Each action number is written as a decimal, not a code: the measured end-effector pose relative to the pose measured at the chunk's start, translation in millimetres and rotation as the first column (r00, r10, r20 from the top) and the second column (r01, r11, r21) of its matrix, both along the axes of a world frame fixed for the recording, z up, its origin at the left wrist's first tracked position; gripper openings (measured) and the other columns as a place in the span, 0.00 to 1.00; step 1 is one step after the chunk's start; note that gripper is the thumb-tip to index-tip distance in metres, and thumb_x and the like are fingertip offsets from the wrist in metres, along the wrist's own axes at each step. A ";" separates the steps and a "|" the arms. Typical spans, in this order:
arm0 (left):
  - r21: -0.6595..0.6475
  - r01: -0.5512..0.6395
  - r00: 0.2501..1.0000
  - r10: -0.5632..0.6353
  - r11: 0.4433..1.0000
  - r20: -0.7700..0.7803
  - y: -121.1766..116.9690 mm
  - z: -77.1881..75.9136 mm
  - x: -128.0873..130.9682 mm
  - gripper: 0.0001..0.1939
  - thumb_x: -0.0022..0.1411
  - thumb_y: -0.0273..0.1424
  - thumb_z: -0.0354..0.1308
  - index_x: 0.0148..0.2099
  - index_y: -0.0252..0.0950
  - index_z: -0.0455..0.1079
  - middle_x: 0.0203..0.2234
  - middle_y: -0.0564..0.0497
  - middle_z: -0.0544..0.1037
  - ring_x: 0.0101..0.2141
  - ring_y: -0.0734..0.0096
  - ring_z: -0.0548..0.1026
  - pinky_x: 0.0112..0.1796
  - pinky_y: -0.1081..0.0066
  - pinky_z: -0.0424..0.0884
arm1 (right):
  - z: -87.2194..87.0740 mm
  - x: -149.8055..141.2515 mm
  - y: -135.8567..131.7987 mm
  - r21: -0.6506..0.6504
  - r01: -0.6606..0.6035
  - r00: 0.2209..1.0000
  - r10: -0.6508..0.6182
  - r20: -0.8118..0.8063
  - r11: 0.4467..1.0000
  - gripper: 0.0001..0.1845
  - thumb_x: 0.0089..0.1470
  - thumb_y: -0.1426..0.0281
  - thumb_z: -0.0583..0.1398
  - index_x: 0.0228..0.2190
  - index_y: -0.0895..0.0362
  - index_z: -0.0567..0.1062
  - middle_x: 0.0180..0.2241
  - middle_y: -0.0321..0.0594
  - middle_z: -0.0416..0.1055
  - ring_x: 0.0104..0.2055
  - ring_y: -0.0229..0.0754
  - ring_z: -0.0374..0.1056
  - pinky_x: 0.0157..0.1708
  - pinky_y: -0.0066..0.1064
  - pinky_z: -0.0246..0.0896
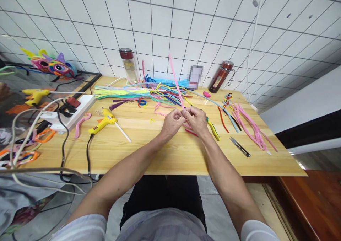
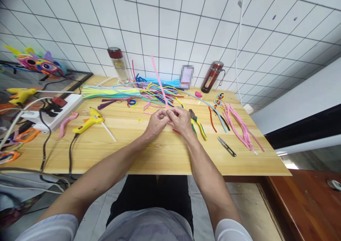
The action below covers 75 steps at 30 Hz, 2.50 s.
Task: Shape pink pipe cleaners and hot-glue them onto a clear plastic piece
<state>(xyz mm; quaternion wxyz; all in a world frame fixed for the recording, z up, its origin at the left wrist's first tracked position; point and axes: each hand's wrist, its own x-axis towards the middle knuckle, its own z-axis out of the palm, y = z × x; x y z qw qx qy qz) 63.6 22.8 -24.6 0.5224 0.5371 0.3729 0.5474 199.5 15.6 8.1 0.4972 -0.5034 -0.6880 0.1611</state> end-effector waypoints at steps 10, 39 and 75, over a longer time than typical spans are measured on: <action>-0.157 0.148 0.981 -0.124 0.976 0.152 -2.8 2.2 -0.6 0.07 0.52 0.33 0.59 0.29 0.37 0.65 0.16 0.59 0.70 0.13 0.83 0.58 0.18 0.75 0.51 | 3.0 0.2 -2.5 0.050 -0.019 0.996 0.023 -0.092 0.999 0.13 0.61 0.62 0.63 0.27 0.54 0.77 0.24 0.34 0.72 0.27 0.38 0.65 0.33 0.32 0.61; -0.087 0.191 0.980 -0.195 0.978 -0.044 -9.5 7.7 6.7 0.06 0.52 0.25 0.59 0.32 0.37 0.65 0.21 0.58 0.72 0.21 0.79 0.65 0.25 0.76 0.59 | -0.5 7.6 8.3 -0.164 -0.092 0.923 0.023 -0.384 0.982 0.18 0.55 0.53 0.66 0.32 0.56 0.79 0.24 0.32 0.70 0.26 0.36 0.62 0.28 0.29 0.58; -0.103 0.096 0.992 -0.103 0.990 -0.066 -44.1 11.3 33.3 0.18 0.57 0.44 0.65 0.41 0.33 0.77 0.16 0.61 0.64 0.17 0.80 0.55 0.21 0.75 0.50 | -1.5 16.8 23.1 -0.194 -0.141 0.502 -0.099 -0.859 0.971 0.16 0.51 0.56 0.70 0.31 0.56 0.77 0.28 0.41 0.80 0.27 0.40 0.76 0.26 0.29 0.69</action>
